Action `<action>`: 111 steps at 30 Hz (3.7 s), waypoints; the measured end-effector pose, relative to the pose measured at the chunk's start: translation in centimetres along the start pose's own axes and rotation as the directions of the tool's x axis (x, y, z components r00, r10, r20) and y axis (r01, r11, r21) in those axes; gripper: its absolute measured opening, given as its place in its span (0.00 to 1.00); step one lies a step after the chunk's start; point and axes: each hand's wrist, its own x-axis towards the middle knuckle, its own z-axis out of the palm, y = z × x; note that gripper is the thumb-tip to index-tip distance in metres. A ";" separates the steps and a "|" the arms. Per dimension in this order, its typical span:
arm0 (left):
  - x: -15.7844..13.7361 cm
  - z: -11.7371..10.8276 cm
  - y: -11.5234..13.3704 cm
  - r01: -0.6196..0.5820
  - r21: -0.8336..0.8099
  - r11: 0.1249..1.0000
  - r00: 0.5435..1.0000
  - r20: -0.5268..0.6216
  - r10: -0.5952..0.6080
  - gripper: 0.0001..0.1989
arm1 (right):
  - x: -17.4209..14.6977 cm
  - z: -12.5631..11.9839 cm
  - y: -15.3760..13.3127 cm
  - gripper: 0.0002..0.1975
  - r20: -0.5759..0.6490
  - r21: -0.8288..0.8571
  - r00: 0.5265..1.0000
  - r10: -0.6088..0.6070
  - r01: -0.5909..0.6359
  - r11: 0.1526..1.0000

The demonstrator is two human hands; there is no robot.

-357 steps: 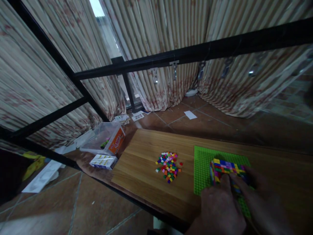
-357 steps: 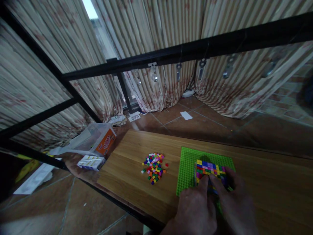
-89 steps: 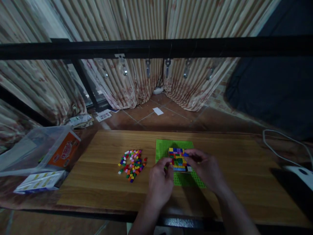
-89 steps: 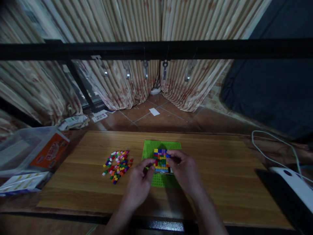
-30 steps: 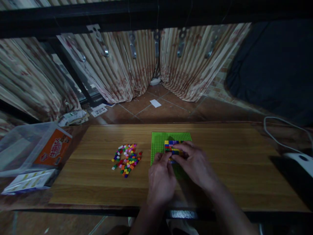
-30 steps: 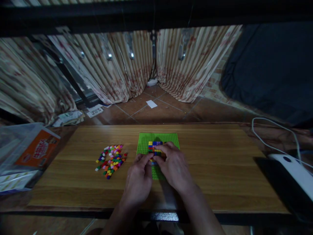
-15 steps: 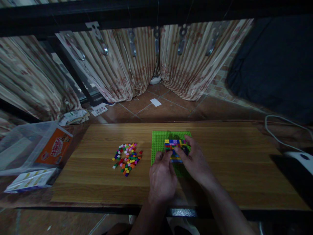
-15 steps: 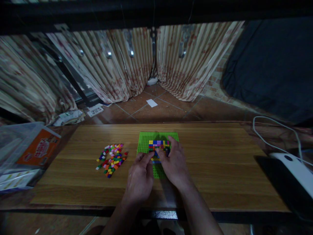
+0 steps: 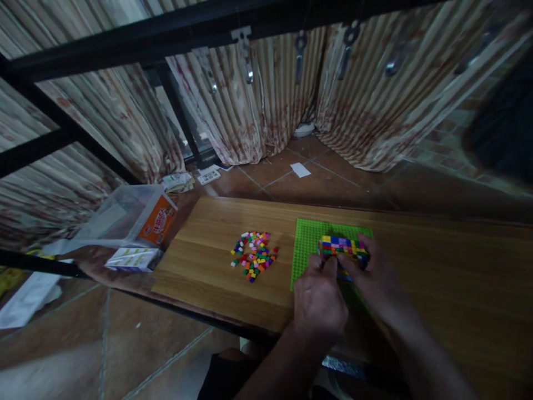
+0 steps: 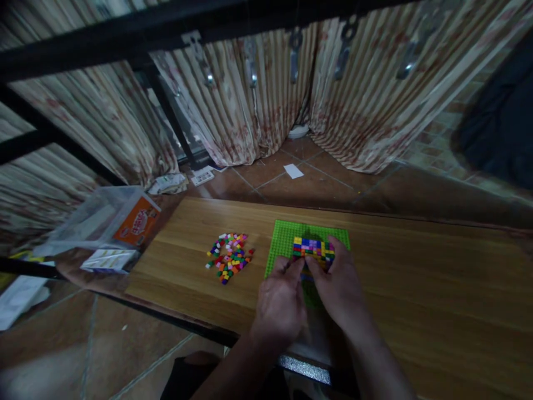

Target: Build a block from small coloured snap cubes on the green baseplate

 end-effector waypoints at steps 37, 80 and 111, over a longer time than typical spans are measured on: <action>3.4 -10.8 -14.4 0.219 -0.120 0.968 0.848 -0.467 -0.250 0.18 | -4.5 -0.1 -5.4 0.13 -0.311 0.173 0.805 -0.505 0.570 0.803; 2.9 -9.9 -13.2 -0.163 -0.833 0.529 0.735 -0.460 -0.498 0.29 | -4.6 5.9 -7.3 0.08 0.188 0.350 0.898 -0.398 0.317 0.882; 2.2 -9.1 -10.1 -0.049 -0.882 0.468 0.834 -0.294 -0.467 0.12 | -6.2 6.4 -8.6 0.05 0.256 0.275 0.887 -0.384 0.314 0.909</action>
